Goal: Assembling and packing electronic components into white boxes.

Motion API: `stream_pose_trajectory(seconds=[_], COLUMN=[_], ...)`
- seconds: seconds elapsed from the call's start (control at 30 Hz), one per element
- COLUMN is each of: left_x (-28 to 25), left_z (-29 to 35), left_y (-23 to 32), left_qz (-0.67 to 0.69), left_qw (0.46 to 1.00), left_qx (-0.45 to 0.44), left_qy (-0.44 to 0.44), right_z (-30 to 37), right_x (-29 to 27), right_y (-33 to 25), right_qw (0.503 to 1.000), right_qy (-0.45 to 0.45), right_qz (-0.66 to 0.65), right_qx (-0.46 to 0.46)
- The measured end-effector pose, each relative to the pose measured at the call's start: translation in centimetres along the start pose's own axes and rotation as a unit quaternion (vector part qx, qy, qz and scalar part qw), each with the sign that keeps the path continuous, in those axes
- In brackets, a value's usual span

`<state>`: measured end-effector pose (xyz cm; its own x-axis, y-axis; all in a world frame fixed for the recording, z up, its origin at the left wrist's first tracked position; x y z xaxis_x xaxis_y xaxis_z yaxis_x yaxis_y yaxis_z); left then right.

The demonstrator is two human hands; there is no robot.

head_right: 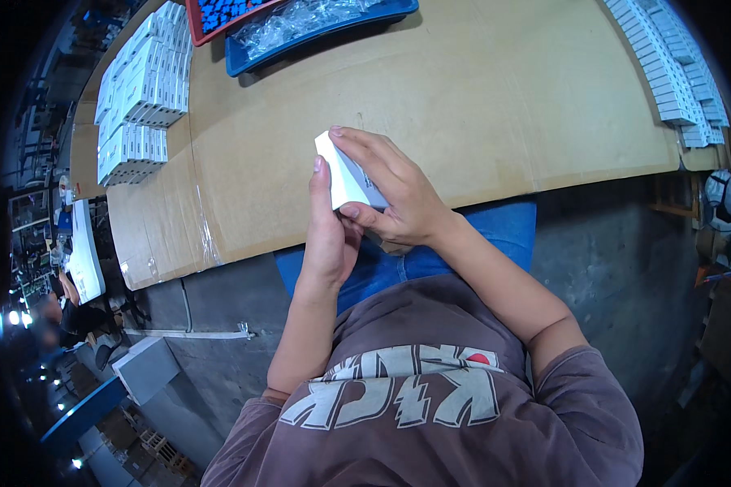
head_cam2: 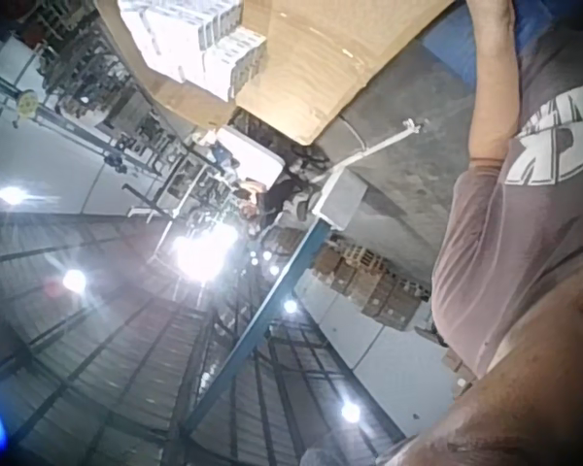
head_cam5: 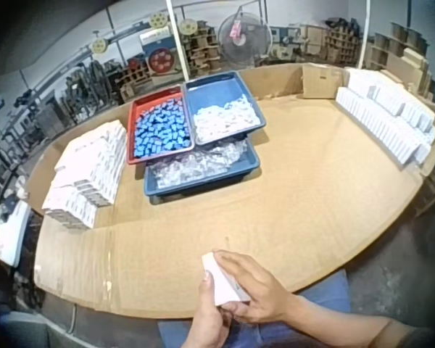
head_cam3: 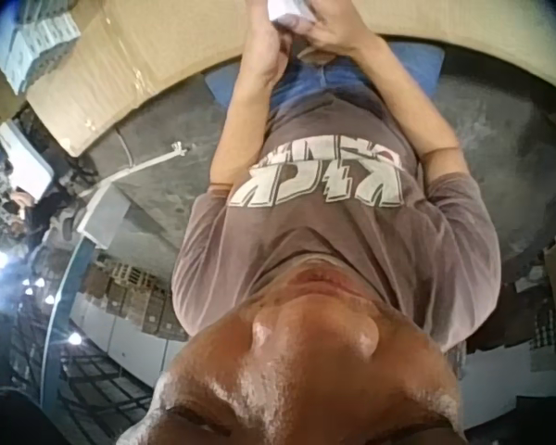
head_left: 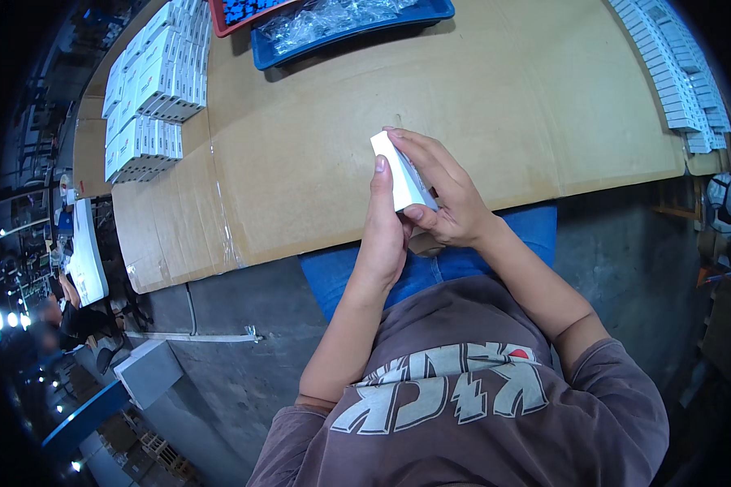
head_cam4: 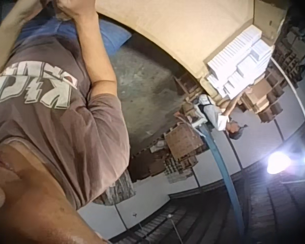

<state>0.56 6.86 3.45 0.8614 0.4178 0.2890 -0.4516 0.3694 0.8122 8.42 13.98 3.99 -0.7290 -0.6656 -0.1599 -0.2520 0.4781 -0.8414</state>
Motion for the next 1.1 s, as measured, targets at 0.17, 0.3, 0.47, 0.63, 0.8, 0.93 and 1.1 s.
stream_pose_trajectory(seconds=[0.17, 0.3, 0.47, 0.63, 0.8, 0.93, 1.1], left_x=[0.1, 0.1, -0.1, -0.6, -1.2, -2.0, -2.9], left_z=[-0.3, -0.4, -0.8, -1.1, -1.2, -1.5, -2.1], left_y=[-1.2, -1.1, -1.7, -2.5, -2.4, -1.6, -0.1], left_qz=[-0.012, -0.010, -0.013, 0.001, 0.066, 0.032, -0.045], left_qw=[0.999, 0.999, 0.999, 0.999, 0.997, 0.997, 0.986], left_qx=[-0.046, -0.011, -0.001, -0.004, 0.014, 0.049, 0.146], left_qy=[0.027, 0.036, 0.041, 0.045, 0.039, 0.057, 0.070], right_z=[0.4, 0.6, 0.8, 1.0, 0.3, 0.4, 0.4], right_x=[-0.4, -0.1, 0.1, 0.2, 0.9, 0.6, 0.3], right_y=[0.5, 0.4, 0.5, 0.9, 1.3, 2.7, 2.2], right_qw=[0.998, 0.996, 0.992, 0.994, 1.000, 0.972, 0.965], right_qy=[0.047, 0.050, 0.050, 0.055, 0.003, 0.049, 0.043], right_qz=[-0.029, 0.006, 0.032, 0.011, -0.011, -0.188, -0.196], right_qx=[-0.025, -0.074, -0.108, -0.092, -0.022, 0.132, 0.170])
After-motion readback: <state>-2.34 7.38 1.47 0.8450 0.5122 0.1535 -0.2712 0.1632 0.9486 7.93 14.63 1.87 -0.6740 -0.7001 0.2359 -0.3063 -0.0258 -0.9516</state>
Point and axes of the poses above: each hand's wrist, its own z-axis away from the middle knuckle, its own x-axis out of the palm, y = z × x, the point moved 7 cm from there along -z, towards the middle knuckle, and after that the axes turned 13 degrees about -z, right-handed, at the moved point
